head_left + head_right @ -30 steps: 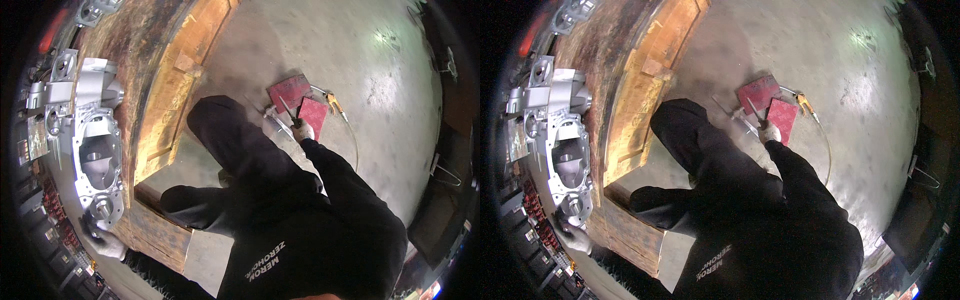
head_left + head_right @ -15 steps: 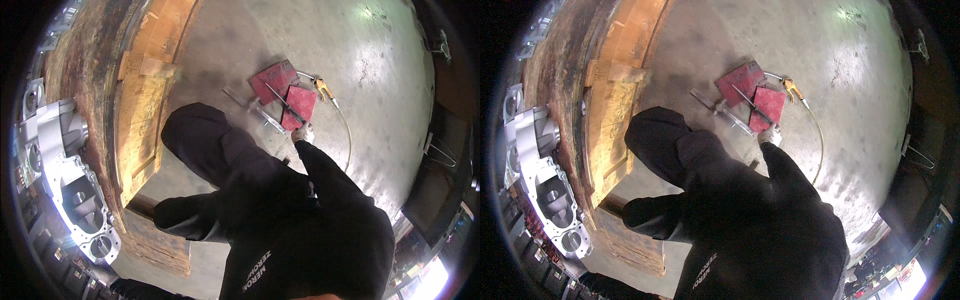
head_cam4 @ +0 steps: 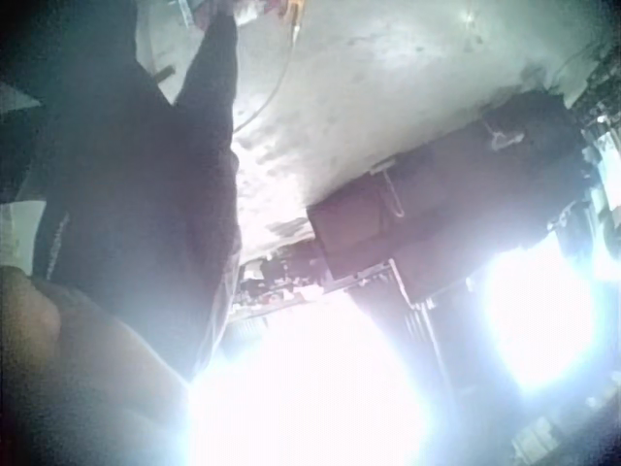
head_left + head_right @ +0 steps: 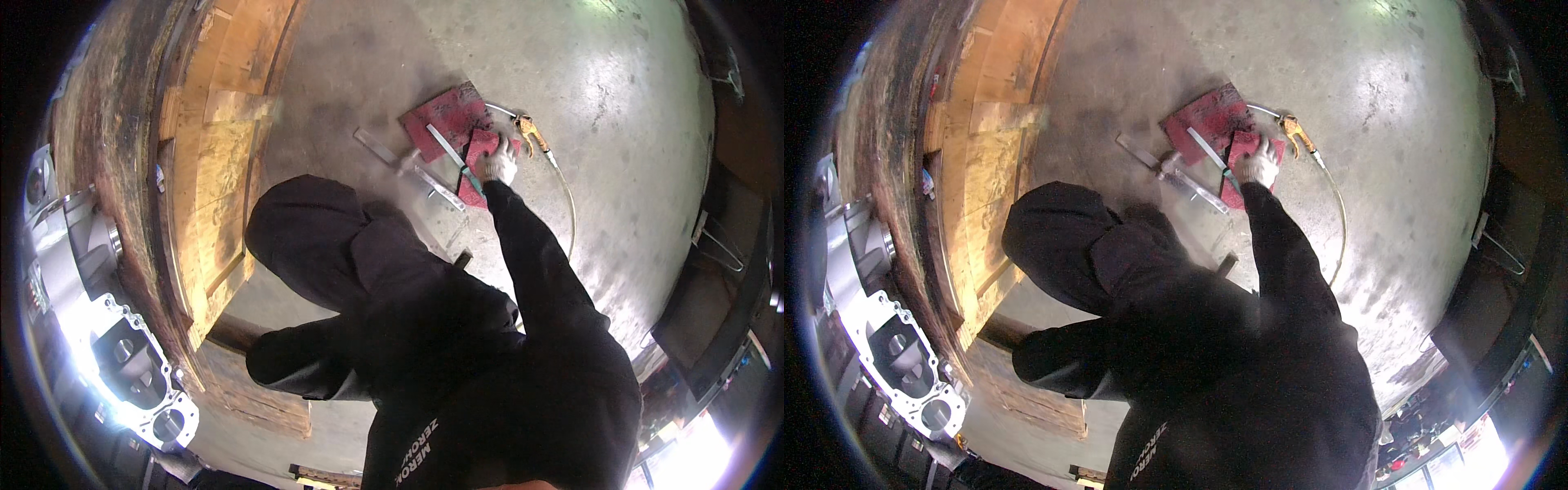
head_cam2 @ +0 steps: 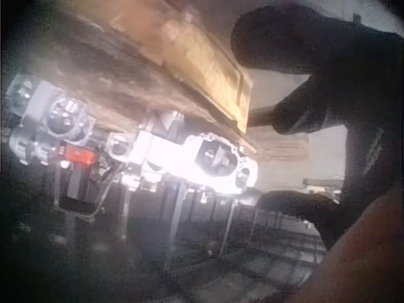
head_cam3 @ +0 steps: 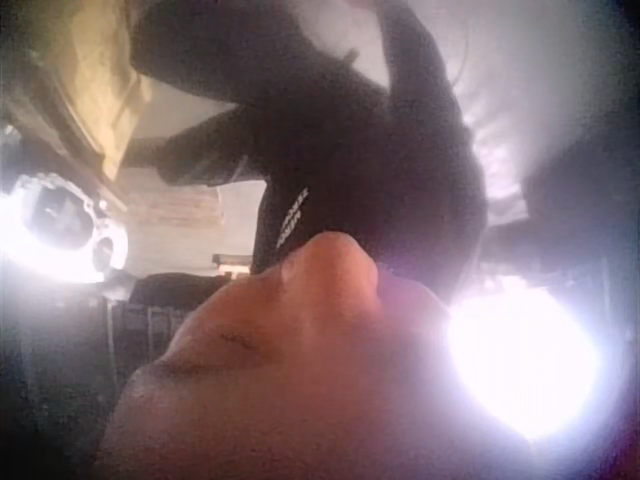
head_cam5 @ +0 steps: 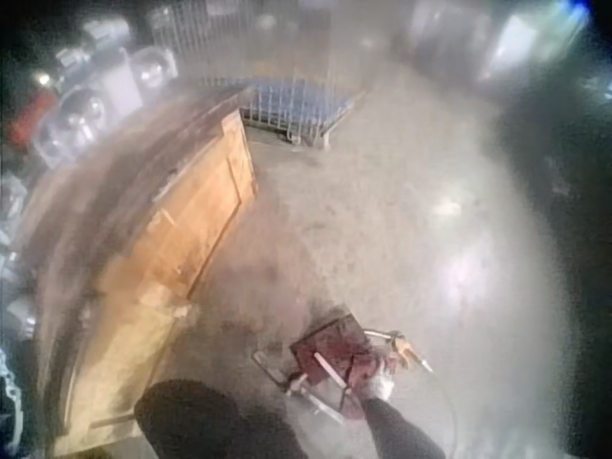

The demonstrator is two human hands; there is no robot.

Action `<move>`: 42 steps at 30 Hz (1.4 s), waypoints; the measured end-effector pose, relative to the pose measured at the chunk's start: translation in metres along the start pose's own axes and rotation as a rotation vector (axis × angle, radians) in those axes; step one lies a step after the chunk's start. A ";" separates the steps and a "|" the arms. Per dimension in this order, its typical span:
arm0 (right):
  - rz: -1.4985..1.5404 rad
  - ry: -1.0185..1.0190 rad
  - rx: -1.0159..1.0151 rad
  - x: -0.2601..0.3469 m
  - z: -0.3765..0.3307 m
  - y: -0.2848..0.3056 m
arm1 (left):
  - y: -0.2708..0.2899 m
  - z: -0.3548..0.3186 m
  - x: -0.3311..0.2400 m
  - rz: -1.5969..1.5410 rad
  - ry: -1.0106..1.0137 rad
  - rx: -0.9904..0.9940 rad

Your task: The person deburrs and cleans a large machined metal part on a wooden workbench. They use a metal file to smooth edges and a hammer to tap the part, then wipe surfaces with a cloth. The part is rotated and repositioned multiple times to access different areas.

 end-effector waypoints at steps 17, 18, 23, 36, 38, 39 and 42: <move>-0.039 0.176 0.403 0.058 0.055 -0.063 | 0.013 0.003 0.027 -0.630 0.534 -0.241; -0.067 0.106 0.317 0.082 0.035 -0.037 | 0.023 -0.003 0.027 -0.653 0.573 -0.250; -0.139 -0.009 0.169 0.101 0.043 -0.013 | -0.015 -0.016 -0.010 -0.631 0.435 -0.153; -0.695 0.676 0.462 0.045 0.132 -0.100 | -0.031 -0.012 -0.002 -0.578 0.153 -0.187; -0.805 0.672 0.361 0.044 0.185 -0.098 | -0.061 -0.018 -0.050 -0.725 0.064 -0.138; -0.895 0.778 0.418 0.048 0.153 -0.096 | -0.047 -0.025 -0.087 -0.720 0.033 -0.151; -0.822 0.521 0.310 0.064 0.093 -0.038 | -0.033 -0.041 -0.097 -0.591 0.084 -0.153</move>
Point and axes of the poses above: each hand's wrist, its own z-axis towards the middle knuckle, its own y-axis out of the back of the hand, x = y × z, the point moved 3 cm from there along z, towards the middle knuckle, and after that the axes turned 9 degrees about -y, right-handed, at the moved point
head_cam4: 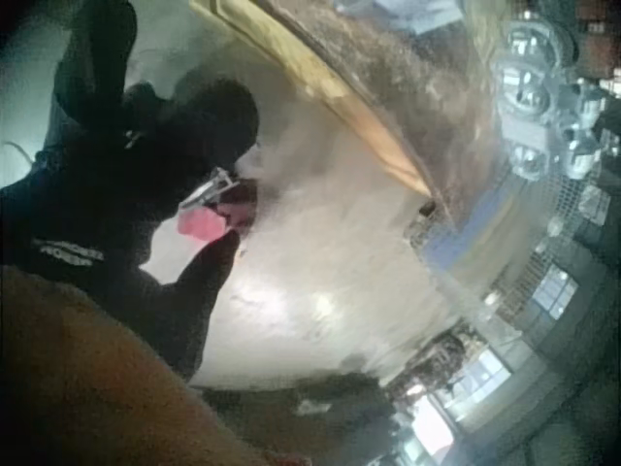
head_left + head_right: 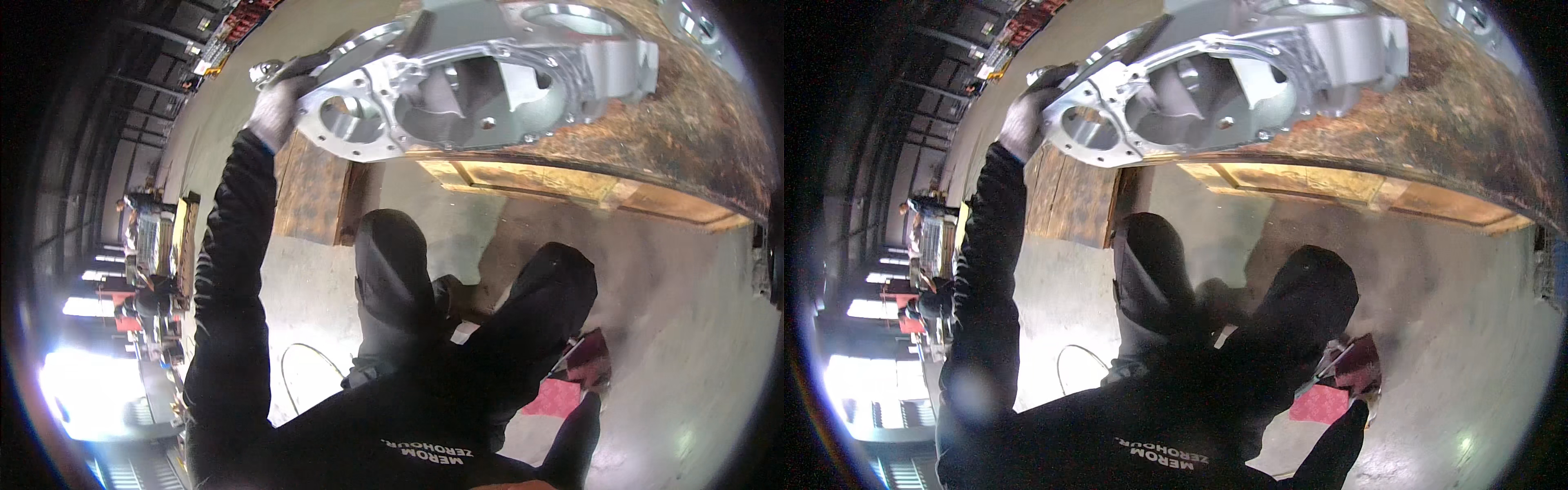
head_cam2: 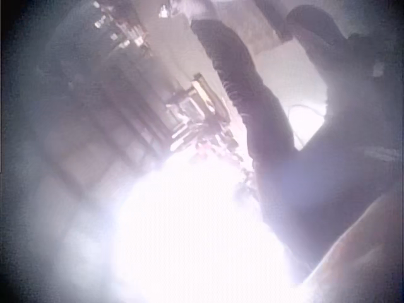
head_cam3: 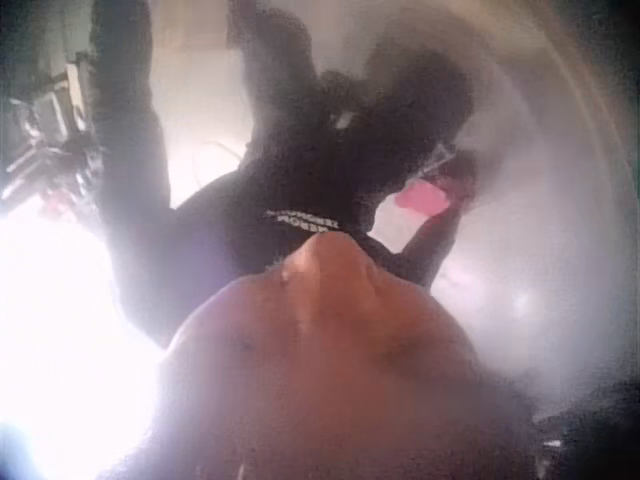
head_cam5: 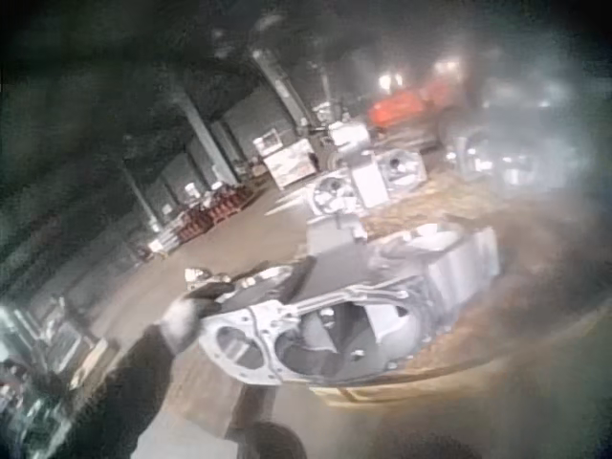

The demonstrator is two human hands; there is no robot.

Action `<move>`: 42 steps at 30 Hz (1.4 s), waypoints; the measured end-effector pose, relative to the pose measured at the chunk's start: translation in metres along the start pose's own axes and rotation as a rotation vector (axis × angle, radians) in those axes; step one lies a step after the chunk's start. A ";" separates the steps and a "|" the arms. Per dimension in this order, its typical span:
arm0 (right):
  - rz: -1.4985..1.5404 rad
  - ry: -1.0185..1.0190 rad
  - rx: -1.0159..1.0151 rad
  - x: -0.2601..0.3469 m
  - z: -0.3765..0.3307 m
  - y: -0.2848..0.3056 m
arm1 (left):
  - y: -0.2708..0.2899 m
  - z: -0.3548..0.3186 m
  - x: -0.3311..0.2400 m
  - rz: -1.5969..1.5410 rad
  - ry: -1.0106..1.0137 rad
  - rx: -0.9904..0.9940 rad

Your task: The person deburrs and cleans a large machined metal part on a wooden workbench. They use a metal file to smooth edges and a hammer to tap the part, then wipe surfaces with a cloth. The part is rotated and repositioned multiple times to access different areas.

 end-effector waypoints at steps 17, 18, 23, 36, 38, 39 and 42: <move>1.601 0.944 -0.354 0.175 -0.233 0.427 | -0.011 0.023 0.035 0.304 -0.111 0.029; 1.685 1.138 -0.448 0.206 -0.270 0.461 | -0.009 0.030 0.039 0.317 -0.136 0.028; 1.611 1.642 -1.046 0.291 -0.447 0.567 | 0.003 0.048 0.024 -0.068 0.056 0.018; 1.256 1.393 -1.337 0.373 -0.454 0.632 | -0.034 0.046 0.106 -0.257 0.252 -0.178; 1.176 1.537 -0.882 0.383 -0.444 0.644 | -0.056 0.033 0.101 -0.263 0.231 -0.447; 1.025 1.480 -0.901 0.385 -0.432 0.648 | -0.064 0.023 0.081 -0.307 0.251 -0.406; 0.867 1.439 -0.854 0.383 -0.414 0.657 | -0.066 0.012 0.070 -0.311 0.175 -0.402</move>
Point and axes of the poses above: each hand's wrist, its own z-axis towards the middle knuckle, its own y-axis out of the back of the hand, x = y × z, the point moved 3 cm from there along z, towards the middle knuckle, and after that the axes turned 9 degrees about -y, right-handed, at the moved point
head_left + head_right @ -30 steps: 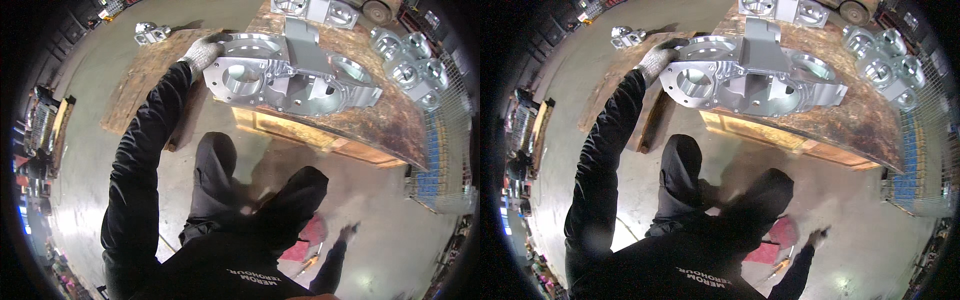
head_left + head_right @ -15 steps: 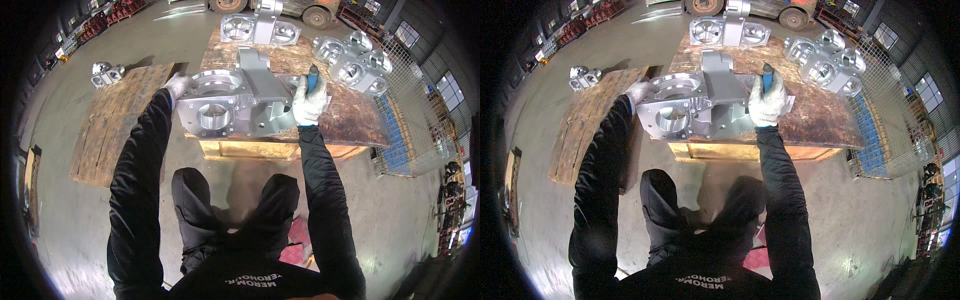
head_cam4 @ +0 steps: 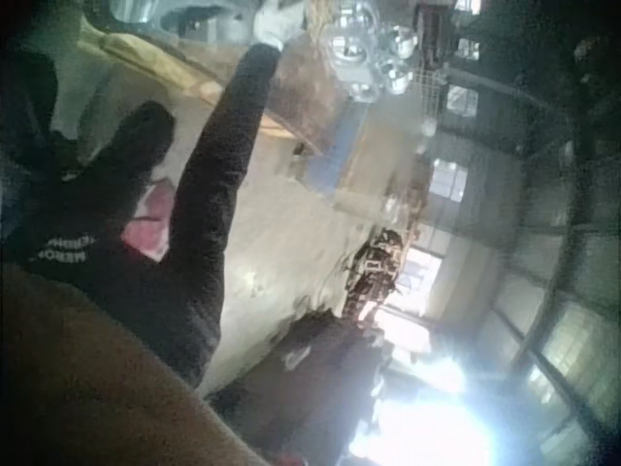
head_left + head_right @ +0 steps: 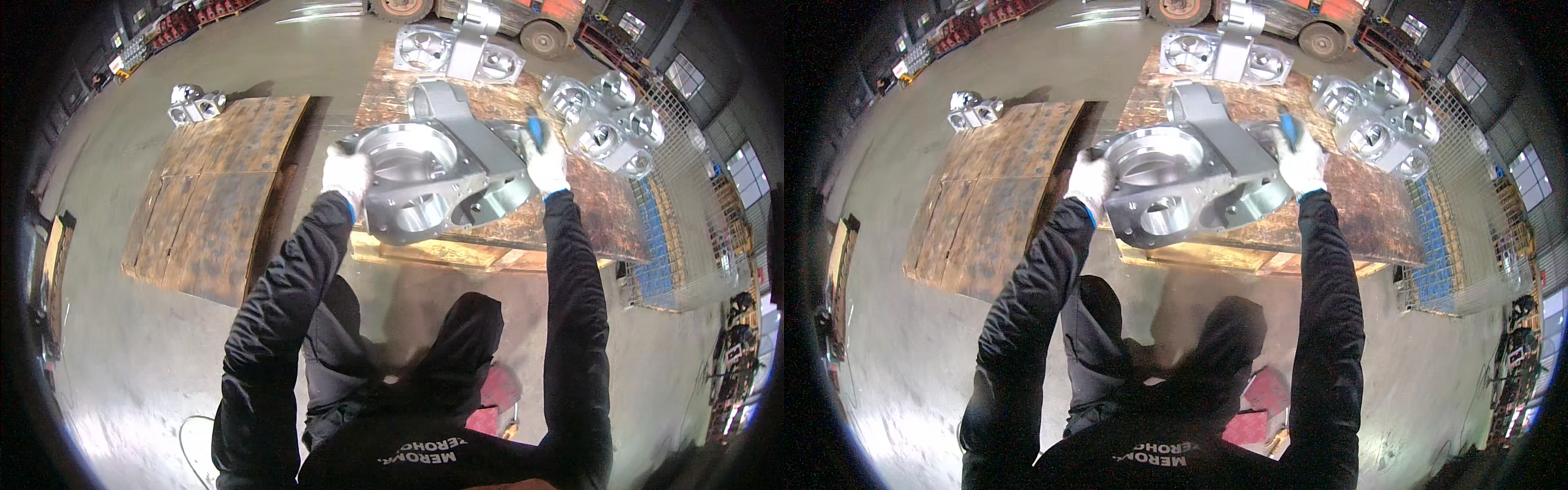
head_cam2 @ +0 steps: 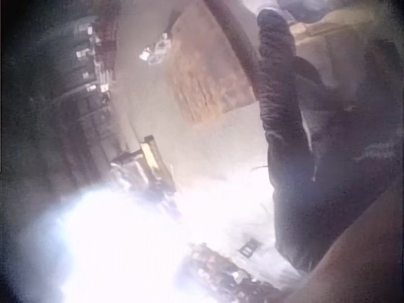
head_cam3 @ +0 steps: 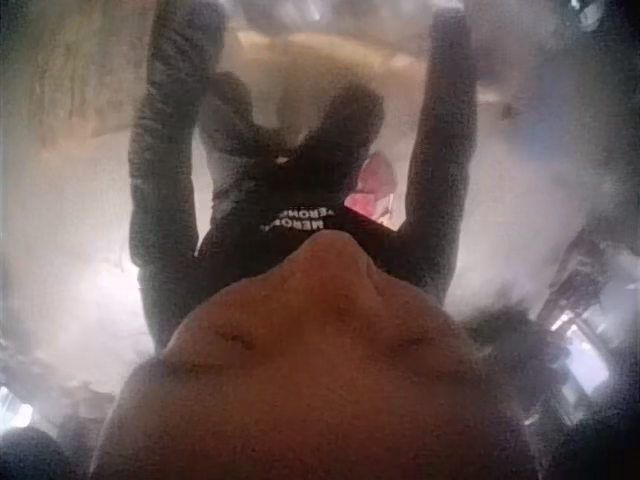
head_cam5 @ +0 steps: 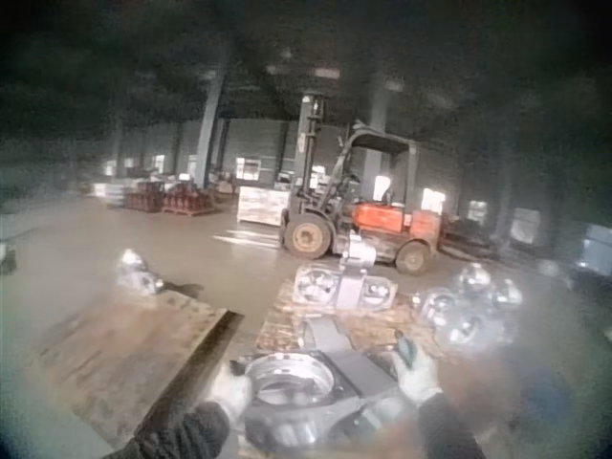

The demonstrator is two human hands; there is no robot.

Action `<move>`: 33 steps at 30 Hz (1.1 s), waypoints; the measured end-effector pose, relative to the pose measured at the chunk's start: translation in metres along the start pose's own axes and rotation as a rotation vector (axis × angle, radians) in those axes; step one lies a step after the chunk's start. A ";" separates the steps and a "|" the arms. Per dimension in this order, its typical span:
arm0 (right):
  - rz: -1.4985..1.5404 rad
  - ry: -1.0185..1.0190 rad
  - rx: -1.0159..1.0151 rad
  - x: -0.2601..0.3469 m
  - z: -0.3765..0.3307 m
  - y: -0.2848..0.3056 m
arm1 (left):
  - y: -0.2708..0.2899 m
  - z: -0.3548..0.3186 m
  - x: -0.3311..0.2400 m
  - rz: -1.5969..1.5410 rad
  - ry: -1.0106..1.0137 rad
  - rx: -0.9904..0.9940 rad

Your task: The person deburrs and cleans a large machined metal part on a wooden workbench. They use a metal file to smooth edges and a hammer to tap the part, then wipe surfaces with a cloth. The part is rotated and repositioned multiple times to access different areas.

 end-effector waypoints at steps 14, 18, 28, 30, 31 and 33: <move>-0.018 -0.120 -0.201 0.015 -0.054 0.004 | 0.007 -0.034 -0.035 0.104 -0.116 0.046; 0.006 -0.073 -0.317 0.008 -0.053 -0.006 | 0.002 0.014 -0.005 0.273 -0.211 0.045; 0.285 -0.163 -0.116 0.064 -0.162 0.022 | 0.006 0.009 -0.001 -0.097 -0.134 0.040; 0.169 0.116 -0.060 0.071 -0.213 0.007 | 0.000 -0.001 -0.010 -0.114 -0.138 0.054; 0.144 0.150 0.157 0.084 -0.228 0.005 | 0.006 -0.002 -0.013 -0.091 -0.127 0.042; -0.029 0.047 0.339 0.094 -0.245 -0.008 | 0.004 0.014 0.001 -0.105 -0.144 0.068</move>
Point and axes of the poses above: each hand's wrist, its own z-axis towards the middle knuckle, its own y-axis out of the back of the hand, x = y × z, the point moved 3 cm from there along z, towards the middle knuckle, and after that the axes turned 9 degrees about -y, right-handed, at the moved point
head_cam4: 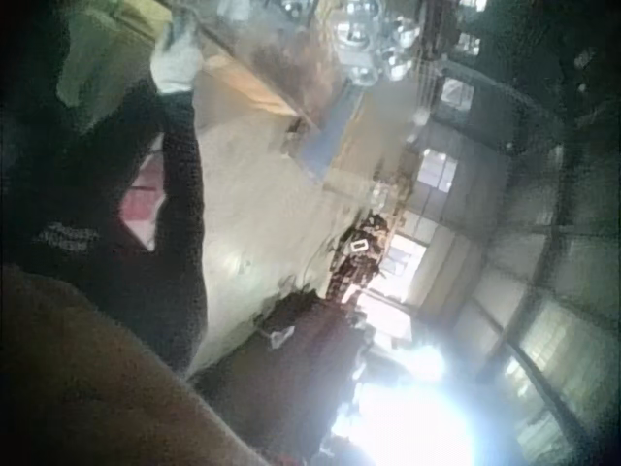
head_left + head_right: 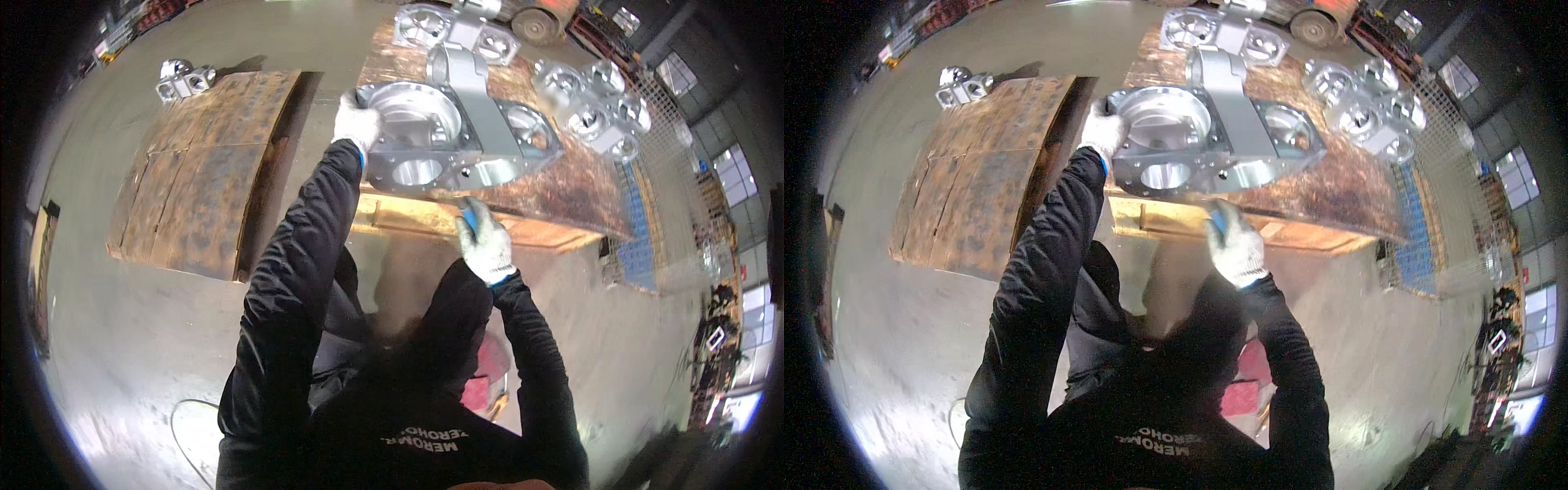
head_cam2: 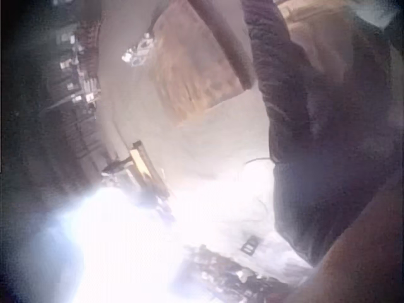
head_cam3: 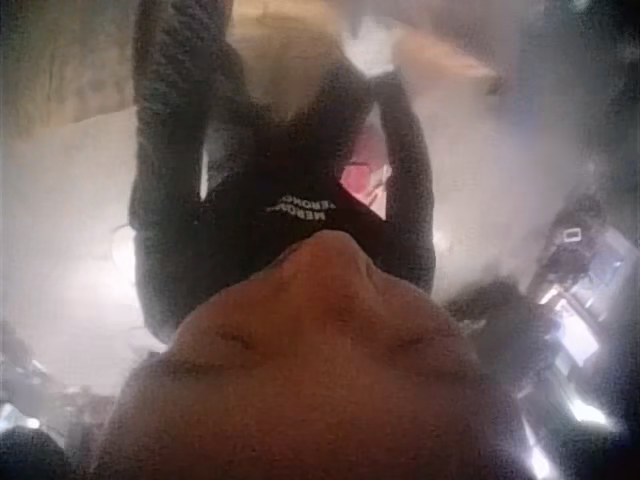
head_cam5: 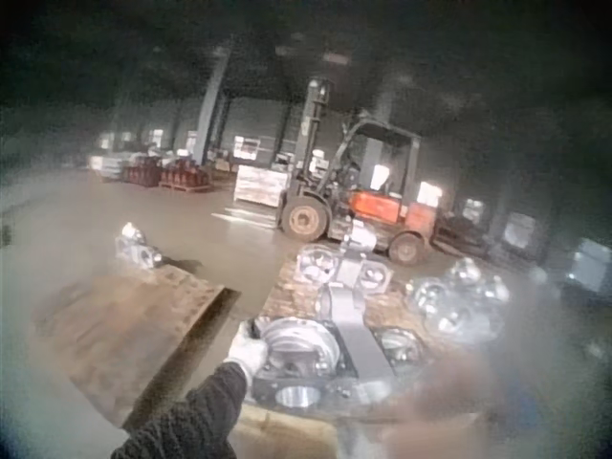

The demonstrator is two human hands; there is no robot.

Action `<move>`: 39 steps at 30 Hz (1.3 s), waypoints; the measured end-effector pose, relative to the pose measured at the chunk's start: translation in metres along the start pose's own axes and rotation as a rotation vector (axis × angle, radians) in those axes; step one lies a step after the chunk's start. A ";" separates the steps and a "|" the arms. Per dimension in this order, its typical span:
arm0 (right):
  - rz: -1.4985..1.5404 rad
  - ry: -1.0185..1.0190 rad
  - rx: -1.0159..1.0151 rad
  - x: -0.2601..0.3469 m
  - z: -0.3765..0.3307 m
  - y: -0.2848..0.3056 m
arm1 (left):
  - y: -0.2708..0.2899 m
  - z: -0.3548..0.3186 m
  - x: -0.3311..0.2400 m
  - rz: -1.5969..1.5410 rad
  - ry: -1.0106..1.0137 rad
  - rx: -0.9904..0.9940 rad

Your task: The person deburrs and cleans a large machined metal part on a wooden workbench. They use a metal file to smooth edges and a hammer to tap the part, then wipe surfaces with a cloth. The part is rotated and repositioned multiple times to access different areas.

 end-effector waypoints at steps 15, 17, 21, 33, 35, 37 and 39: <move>-0.198 -0.036 -0.120 0.005 0.033 -0.025 | -0.004 -0.010 0.007 0.099 -0.020 -0.036; -0.195 -0.074 -0.132 0.007 0.030 -0.032 | -0.005 -0.013 0.006 0.087 -0.002 -0.031; -0.111 -0.178 -0.212 0.005 0.022 -0.066 | -0.003 -0.014 0.005 0.095 -0.038 -0.044; 0.089 -0.510 -0.260 0.051 0.002 -0.125 | -0.005 -0.024 -0.005 0.027 -0.029 -0.033; 0.183 -0.489 -0.191 0.055 0.002 -0.124 | -0.006 -0.023 -0.004 0.002 -0.039 -0.043; 0.188 -0.486 -0.168 0.065 0.002 -0.124 | -0.007 -0.021 -0.002 -0.005 -0.062 -0.045; 0.186 -0.534 -0.094 0.078 0.002 -0.124 | -0.007 -0.020 0.000 0.043 -0.098 -0.082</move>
Point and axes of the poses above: each hand's wrist, its own z-axis towards the middle knuckle, its own y-axis out of the back of the hand, x = y × z, the point moved 3 cm from there along z, towards the middle knuckle, and after that the axes turned 9 degrees about -y, right-handed, at the moved point
